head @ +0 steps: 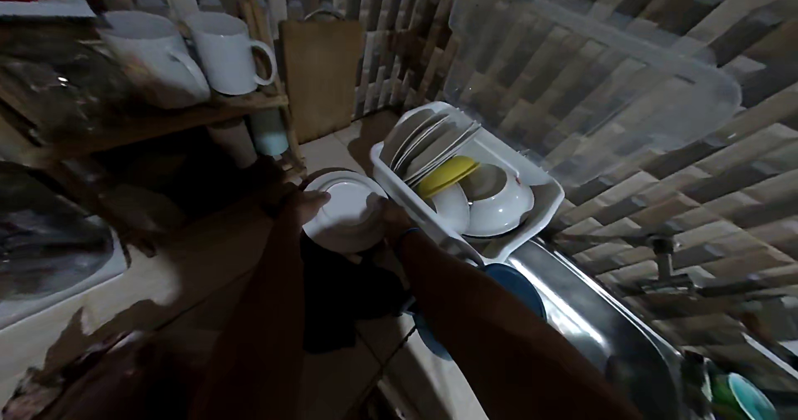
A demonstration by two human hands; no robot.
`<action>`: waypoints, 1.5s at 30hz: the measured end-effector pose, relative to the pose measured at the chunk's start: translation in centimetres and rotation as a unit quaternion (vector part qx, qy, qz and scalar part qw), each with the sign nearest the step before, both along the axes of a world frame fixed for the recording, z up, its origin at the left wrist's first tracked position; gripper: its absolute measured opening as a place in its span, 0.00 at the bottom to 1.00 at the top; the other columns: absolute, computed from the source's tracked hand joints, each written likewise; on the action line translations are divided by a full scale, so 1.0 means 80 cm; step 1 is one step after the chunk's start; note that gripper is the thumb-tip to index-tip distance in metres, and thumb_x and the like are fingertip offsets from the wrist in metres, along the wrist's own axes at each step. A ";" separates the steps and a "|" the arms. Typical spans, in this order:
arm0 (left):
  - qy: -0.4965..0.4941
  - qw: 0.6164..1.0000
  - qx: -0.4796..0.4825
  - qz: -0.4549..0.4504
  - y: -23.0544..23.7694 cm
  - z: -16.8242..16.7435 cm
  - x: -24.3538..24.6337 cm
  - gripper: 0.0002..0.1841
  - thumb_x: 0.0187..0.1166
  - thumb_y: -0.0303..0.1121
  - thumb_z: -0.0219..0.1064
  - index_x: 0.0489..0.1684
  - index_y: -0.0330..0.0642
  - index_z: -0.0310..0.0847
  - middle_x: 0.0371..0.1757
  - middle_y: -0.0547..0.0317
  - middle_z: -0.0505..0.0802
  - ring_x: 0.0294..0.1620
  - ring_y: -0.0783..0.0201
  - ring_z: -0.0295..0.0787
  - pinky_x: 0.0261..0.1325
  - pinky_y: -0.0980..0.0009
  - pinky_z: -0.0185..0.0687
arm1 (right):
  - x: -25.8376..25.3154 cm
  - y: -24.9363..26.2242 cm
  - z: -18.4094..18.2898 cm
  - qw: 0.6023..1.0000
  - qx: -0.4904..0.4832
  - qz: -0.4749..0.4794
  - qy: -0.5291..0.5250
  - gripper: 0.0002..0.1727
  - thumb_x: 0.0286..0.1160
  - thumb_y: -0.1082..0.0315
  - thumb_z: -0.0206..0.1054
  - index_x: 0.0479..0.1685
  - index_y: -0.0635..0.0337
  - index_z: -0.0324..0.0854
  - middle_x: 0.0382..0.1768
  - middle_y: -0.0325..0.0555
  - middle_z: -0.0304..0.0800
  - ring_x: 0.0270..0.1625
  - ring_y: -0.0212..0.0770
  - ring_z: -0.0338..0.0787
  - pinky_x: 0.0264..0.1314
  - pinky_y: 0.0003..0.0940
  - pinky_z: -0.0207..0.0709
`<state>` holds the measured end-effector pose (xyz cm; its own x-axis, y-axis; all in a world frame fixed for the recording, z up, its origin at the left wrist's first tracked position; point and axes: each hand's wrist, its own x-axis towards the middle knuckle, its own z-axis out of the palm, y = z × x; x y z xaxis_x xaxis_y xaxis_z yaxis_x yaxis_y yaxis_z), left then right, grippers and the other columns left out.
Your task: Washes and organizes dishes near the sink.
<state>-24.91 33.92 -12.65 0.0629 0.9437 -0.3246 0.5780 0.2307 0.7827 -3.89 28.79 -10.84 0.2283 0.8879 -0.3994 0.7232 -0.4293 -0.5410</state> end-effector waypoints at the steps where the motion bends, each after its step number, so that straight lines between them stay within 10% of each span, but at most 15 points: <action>1: 0.002 1.000 0.006 -0.018 0.002 -0.001 0.002 0.25 0.90 0.50 0.61 0.72 0.39 0.82 0.73 0.37 0.85 0.79 0.40 0.77 0.81 0.37 0.65 | 0.004 0.001 0.002 0.998 -0.003 0.039 -0.040 0.26 0.93 0.60 0.51 0.84 0.62 0.69 0.79 0.63 0.76 0.83 0.60 0.74 0.85 0.58 0.65; 25: 0.021 0.999 0.010 0.030 0.015 -0.020 -0.010 0.32 0.82 0.58 0.63 0.70 0.38 0.80 0.64 0.35 0.89 0.69 0.39 0.84 0.71 0.35 0.74 | 0.019 0.012 0.027 0.951 -0.077 0.178 -0.241 0.33 0.78 0.58 0.69 0.78 0.70 0.72 0.77 0.66 0.77 0.82 0.62 0.73 0.83 0.62 0.64; 34: 0.002 0.999 0.006 0.041 0.021 -0.021 -0.010 0.34 0.84 0.56 0.64 0.76 0.36 0.76 0.68 0.33 0.87 0.73 0.39 0.82 0.76 0.37 0.72 | 0.000 -0.006 0.029 0.977 0.038 0.158 -0.140 0.32 0.82 0.63 0.65 0.83 0.70 0.66 0.77 0.67 0.75 0.82 0.62 0.73 0.85 0.56 0.64; 37: -0.032 0.998 0.043 0.037 0.024 -0.028 -0.014 0.27 0.87 0.50 0.63 0.72 0.37 0.79 0.63 0.32 0.88 0.66 0.39 0.84 0.70 0.37 0.75 | -0.001 0.006 0.010 0.995 0.078 0.006 0.065 0.33 0.93 0.45 0.46 0.84 0.59 0.67 0.76 0.63 0.78 0.79 0.59 0.78 0.80 0.59 0.71; 42: -0.036 0.997 -0.054 0.033 -0.003 0.040 -0.018 0.30 0.89 0.49 0.61 0.81 0.35 0.71 0.79 0.35 0.79 0.81 0.42 0.73 0.83 0.42 0.65 | -0.001 0.010 0.025 0.945 0.106 -0.109 0.291 0.35 0.85 0.38 0.58 0.80 0.55 0.72 0.67 0.59 0.85 0.66 0.54 0.87 0.67 0.56 0.81; 45: -0.037 0.976 0.188 0.106 -0.004 -0.022 -0.020 0.28 0.81 0.53 0.69 0.67 0.38 0.84 0.61 0.38 0.91 0.62 0.43 0.88 0.65 0.40 0.82 | -0.008 0.008 0.046 0.942 0.099 -0.110 0.301 0.33 0.86 0.41 0.59 0.77 0.56 0.74 0.68 0.58 0.85 0.67 0.53 0.86 0.68 0.55 0.80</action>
